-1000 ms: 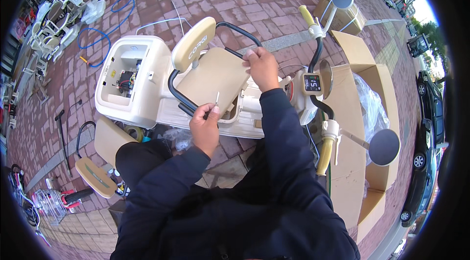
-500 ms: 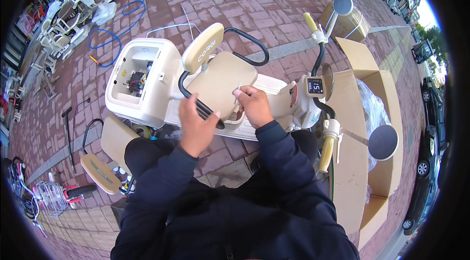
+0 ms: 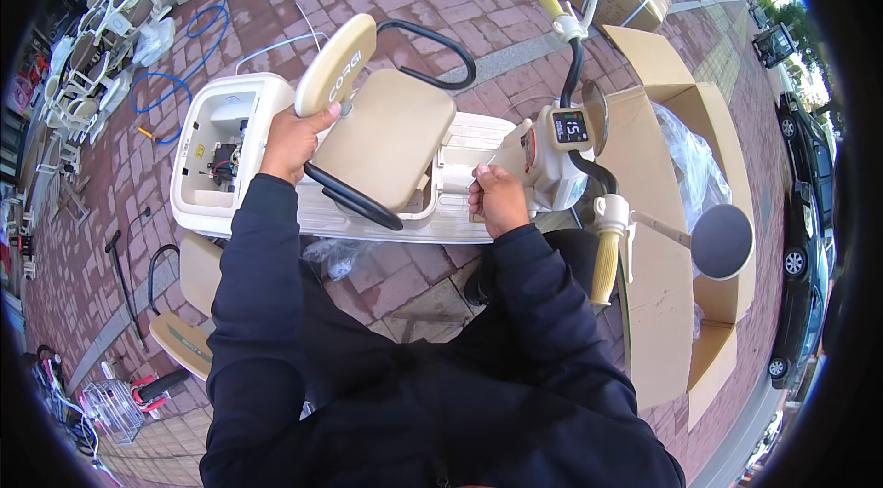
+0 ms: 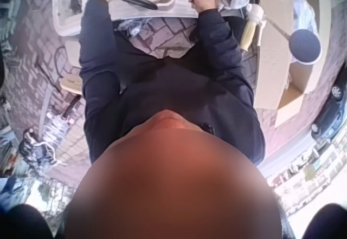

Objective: The person assembles a child's electric scooter by attaching the handlebar, mirrors, and seat. They unwrap components, connect the handlebar to the stem, install rearview mirrors, and secure the seat with screws.

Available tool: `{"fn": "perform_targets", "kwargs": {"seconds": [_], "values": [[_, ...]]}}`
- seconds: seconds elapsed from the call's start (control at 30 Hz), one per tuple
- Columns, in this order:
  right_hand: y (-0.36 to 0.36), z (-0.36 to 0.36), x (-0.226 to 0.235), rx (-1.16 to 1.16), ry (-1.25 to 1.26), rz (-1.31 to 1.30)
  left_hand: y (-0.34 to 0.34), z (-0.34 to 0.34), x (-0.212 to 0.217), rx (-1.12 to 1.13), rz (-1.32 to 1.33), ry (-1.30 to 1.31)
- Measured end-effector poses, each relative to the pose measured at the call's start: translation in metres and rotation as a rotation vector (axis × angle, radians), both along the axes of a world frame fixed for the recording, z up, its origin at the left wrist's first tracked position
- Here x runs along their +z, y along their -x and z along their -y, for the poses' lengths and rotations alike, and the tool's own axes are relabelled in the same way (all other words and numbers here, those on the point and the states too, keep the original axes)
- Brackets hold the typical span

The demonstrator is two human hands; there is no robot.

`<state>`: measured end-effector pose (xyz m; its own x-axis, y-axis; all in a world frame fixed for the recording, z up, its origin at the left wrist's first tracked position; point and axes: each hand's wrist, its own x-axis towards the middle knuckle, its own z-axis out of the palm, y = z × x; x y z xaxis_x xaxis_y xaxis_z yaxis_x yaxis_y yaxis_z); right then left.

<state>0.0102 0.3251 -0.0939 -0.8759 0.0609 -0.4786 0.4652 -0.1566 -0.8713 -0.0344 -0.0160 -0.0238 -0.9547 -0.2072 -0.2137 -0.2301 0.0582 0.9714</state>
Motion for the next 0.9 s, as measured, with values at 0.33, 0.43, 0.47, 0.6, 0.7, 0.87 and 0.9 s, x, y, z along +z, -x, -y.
{"fn": "perform_targets", "kwargs": {"seconds": [0.33,0.43,0.47,0.6,0.7,0.87,0.9], "values": [[0.005,0.002,-0.03,0.059,0.025,0.118,-0.035,-0.028,-0.013,0.24,0.08,-0.133],[0.003,0.0,-0.043,0.05,0.063,0.168,-0.042,-0.037,-0.013,0.216,0.071,-0.062],[0.003,0.0,-0.049,0.05,0.065,0.178,-0.044,-0.039,-0.012,0.205,0.056,-0.038],[-0.002,0.0,-0.075,0.081,0.036,0.185,-0.043,-0.043,-0.01,0.197,0.071,-0.057],[-0.005,0.003,-0.093,0.155,0.025,0.207,-0.041,-0.043,-0.012,0.206,0.061,-0.076],[-0.011,0.011,-0.108,0.149,0.015,0.232,-0.037,-0.05,-0.017,0.2,0.05,-0.094],[-0.012,0.012,-0.109,0.151,0.013,0.233,-0.037,-0.051,-0.016,0.199,0.049,-0.089]]}}
